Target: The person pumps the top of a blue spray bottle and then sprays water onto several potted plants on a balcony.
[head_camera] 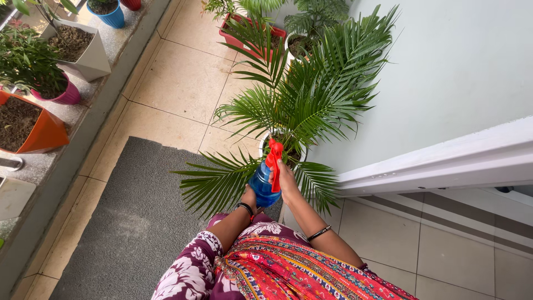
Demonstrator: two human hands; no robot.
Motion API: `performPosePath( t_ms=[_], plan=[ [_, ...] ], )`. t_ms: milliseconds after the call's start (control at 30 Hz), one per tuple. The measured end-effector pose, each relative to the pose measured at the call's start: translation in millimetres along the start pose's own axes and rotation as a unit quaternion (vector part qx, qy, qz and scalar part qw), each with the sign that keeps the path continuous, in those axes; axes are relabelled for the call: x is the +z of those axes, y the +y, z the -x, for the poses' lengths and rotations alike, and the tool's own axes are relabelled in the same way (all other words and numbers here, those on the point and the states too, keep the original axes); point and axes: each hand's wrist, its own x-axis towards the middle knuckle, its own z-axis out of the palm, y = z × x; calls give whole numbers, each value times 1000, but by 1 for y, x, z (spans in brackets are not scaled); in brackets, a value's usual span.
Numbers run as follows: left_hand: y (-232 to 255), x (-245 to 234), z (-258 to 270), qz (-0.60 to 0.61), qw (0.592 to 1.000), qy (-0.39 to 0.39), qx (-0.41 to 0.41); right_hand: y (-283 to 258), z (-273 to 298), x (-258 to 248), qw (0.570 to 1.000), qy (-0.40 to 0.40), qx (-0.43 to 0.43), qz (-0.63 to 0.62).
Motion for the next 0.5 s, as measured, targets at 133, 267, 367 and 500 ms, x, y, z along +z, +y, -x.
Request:
performPosePath(
  t_ms=[133,267,367,500],
  plan=[
    [1,-1,-4,1,1000,-12,-2,1,4,-6,999,34,26,-13],
    [-5,4,-6,13,1000,17,-20,4,7,-10,999,34,14,-7],
    [-8,5,-10,9,1000,18,-17,0,14,-10,999,25,18,-17],
    [-8,6,-14,4,1000,16,-6,-7,18,-8,999,36,33,-23]
  ],
)
